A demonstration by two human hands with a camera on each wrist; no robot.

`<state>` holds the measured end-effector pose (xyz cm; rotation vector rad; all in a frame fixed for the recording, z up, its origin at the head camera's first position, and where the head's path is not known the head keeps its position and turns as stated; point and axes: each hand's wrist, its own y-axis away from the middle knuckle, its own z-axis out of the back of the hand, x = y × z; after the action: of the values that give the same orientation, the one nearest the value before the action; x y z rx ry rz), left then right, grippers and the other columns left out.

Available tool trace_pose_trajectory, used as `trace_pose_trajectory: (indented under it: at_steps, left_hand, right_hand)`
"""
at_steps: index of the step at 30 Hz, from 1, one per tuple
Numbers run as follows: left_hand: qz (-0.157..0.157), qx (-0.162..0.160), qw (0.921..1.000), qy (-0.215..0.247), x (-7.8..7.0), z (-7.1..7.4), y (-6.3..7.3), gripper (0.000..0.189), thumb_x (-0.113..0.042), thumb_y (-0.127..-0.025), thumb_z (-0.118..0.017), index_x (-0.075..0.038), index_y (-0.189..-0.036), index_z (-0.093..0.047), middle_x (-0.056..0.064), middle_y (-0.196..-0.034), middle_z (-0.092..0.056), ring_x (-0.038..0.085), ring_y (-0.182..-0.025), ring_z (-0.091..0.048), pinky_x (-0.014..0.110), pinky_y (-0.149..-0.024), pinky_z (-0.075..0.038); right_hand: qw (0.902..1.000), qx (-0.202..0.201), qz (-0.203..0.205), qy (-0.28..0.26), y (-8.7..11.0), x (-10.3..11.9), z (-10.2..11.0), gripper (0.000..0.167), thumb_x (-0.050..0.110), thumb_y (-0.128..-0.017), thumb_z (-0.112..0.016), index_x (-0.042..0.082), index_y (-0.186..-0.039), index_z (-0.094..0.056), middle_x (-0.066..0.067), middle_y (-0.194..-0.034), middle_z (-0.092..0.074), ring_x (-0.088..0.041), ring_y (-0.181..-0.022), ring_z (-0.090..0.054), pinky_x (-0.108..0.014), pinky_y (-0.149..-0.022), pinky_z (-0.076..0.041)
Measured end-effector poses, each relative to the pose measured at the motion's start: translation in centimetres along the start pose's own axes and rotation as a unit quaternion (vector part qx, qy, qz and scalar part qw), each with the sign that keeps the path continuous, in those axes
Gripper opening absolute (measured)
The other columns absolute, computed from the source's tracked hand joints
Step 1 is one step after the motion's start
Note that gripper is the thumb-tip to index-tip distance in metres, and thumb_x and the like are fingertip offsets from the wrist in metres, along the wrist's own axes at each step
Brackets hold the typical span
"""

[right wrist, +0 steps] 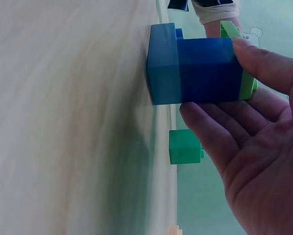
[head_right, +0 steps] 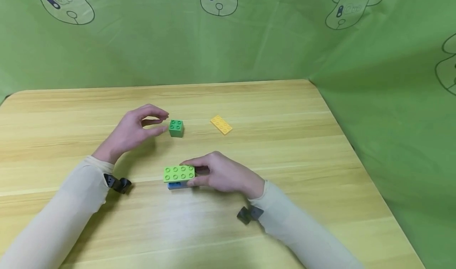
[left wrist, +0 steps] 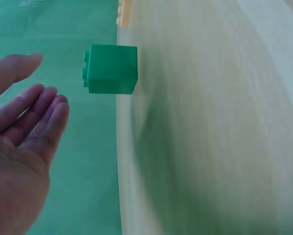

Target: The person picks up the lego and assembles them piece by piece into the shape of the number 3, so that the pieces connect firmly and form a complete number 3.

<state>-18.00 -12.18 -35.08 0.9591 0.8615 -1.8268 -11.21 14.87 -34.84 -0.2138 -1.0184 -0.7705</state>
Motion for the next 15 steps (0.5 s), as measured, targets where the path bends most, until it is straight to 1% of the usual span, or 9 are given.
trace_pose_trajectory:
  at_steps: [5,7,10,15]
  left_hand:
    - [0.051,0.033,0.9981,-0.003,0.4,0.0,-0.4,0.045,-0.011,-0.089,-0.075,0.001,-0.128,-0.057,0.014,-0.129,-0.056,0.029,-0.123,-0.052,0.037,-0.105,-0.042]
    - [0.067,0.043,0.9968,-0.004,0.7,0.0,-0.6,0.047,-0.012,-0.089,-0.074,0.001,-0.13,-0.055,0.016,-0.132,-0.055,0.03,-0.125,-0.051,0.038,-0.107,-0.04]
    - [0.08,0.051,0.9955,-0.004,1.0,-0.1,-0.7,0.049,-0.014,-0.089,-0.074,0.001,-0.132,-0.054,0.015,-0.133,-0.054,0.031,-0.126,-0.05,0.038,-0.107,-0.04]
    - [0.098,0.063,0.9931,-0.014,1.2,-0.2,-1.2,0.054,-0.018,-0.089,-0.076,-0.001,-0.134,-0.053,0.011,-0.134,-0.054,0.03,-0.126,-0.05,0.038,-0.106,-0.041]
  right_hand:
    - [1.0,-0.001,-0.002,-0.005,0.1,0.1,0.0,0.047,0.024,-0.091,-0.073,0.021,-0.136,-0.06,0.012,-0.118,-0.066,-0.008,-0.093,-0.061,-0.036,-0.08,-0.054]
    - [1.0,-0.001,-0.002,-0.006,0.1,0.2,0.0,0.047,0.024,-0.091,-0.073,0.021,-0.136,-0.06,0.012,-0.118,-0.066,-0.007,-0.093,-0.061,-0.036,-0.079,-0.054]
    - [1.0,-0.001,-0.001,-0.006,0.1,0.2,0.0,0.047,0.023,-0.091,-0.073,0.021,-0.136,-0.06,0.013,-0.117,-0.066,-0.007,-0.092,-0.061,-0.035,-0.078,-0.054]
    - [1.0,-0.002,0.002,-0.005,0.0,0.0,0.0,0.046,0.024,-0.091,-0.073,0.021,-0.136,-0.061,0.013,-0.116,-0.066,-0.008,-0.091,-0.061,-0.032,-0.076,-0.054]
